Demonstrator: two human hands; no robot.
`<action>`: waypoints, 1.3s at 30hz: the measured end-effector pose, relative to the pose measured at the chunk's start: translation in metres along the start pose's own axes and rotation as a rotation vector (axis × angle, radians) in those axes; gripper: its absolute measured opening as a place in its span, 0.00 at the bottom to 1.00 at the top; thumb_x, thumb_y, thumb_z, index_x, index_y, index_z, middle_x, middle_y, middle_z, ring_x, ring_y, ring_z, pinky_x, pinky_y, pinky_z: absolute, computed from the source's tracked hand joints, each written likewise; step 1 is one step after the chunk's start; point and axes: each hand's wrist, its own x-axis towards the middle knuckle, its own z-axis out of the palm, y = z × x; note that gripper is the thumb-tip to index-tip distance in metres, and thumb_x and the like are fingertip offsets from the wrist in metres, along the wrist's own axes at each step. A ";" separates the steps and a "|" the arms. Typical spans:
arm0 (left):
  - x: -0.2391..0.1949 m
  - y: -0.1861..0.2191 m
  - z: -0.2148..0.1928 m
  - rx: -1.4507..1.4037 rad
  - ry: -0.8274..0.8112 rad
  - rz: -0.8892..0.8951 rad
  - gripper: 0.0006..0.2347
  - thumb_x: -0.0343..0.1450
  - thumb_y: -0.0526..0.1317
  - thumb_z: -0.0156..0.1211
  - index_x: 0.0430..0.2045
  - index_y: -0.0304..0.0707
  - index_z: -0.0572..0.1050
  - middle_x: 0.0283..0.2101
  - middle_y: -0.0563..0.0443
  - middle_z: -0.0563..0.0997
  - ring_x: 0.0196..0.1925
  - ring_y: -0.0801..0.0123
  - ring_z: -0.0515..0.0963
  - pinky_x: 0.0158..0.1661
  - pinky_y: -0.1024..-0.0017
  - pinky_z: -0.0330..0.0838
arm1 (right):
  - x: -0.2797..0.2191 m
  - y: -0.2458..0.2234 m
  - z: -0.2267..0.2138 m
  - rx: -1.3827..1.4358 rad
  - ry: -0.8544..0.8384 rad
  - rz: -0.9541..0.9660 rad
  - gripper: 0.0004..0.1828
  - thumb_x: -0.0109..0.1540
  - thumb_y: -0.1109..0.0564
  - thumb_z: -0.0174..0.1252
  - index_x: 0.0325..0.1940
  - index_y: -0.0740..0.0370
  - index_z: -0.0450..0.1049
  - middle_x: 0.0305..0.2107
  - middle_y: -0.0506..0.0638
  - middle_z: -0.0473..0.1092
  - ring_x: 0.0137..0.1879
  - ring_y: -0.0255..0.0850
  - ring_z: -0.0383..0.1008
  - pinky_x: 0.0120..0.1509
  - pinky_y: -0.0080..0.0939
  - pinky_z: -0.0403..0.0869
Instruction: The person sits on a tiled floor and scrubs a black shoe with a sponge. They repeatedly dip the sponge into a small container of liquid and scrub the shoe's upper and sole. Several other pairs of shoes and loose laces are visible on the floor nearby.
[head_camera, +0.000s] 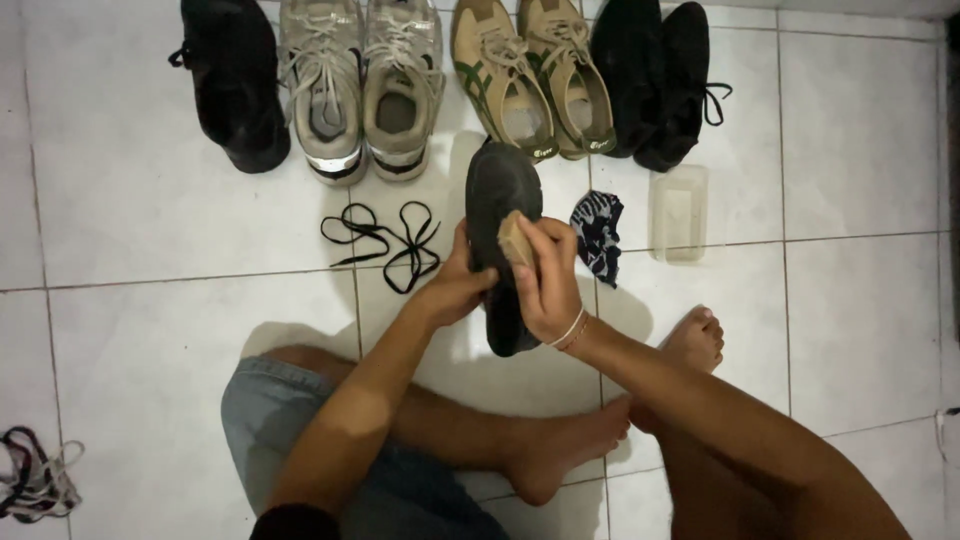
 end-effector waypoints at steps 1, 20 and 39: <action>-0.004 0.003 0.002 -0.002 -0.001 0.005 0.49 0.64 0.35 0.75 0.72 0.56 0.39 0.70 0.30 0.57 0.68 0.42 0.63 0.61 0.46 0.65 | -0.002 -0.003 0.000 -0.001 -0.003 -0.004 0.28 0.72 0.52 0.41 0.74 0.68 0.58 0.54 0.57 0.54 0.62 0.54 0.59 0.71 0.54 0.60; -0.005 0.020 0.041 0.422 0.388 0.110 0.26 0.65 0.23 0.45 0.62 0.24 0.68 0.60 0.25 0.72 0.66 0.42 0.69 0.65 0.49 0.62 | 0.002 0.050 -0.017 -0.412 -0.204 -0.155 0.29 0.68 0.51 0.53 0.72 0.66 0.62 0.50 0.60 0.60 0.57 0.58 0.64 0.63 0.59 0.60; 0.008 0.004 0.015 0.268 0.486 0.055 0.20 0.67 0.32 0.59 0.56 0.34 0.74 0.52 0.33 0.77 0.55 0.52 0.73 0.56 0.58 0.68 | 0.038 -0.081 -0.034 -0.053 -0.662 0.279 0.18 0.59 0.47 0.54 0.34 0.64 0.81 0.21 0.63 0.74 0.29 0.64 0.75 0.34 0.57 0.71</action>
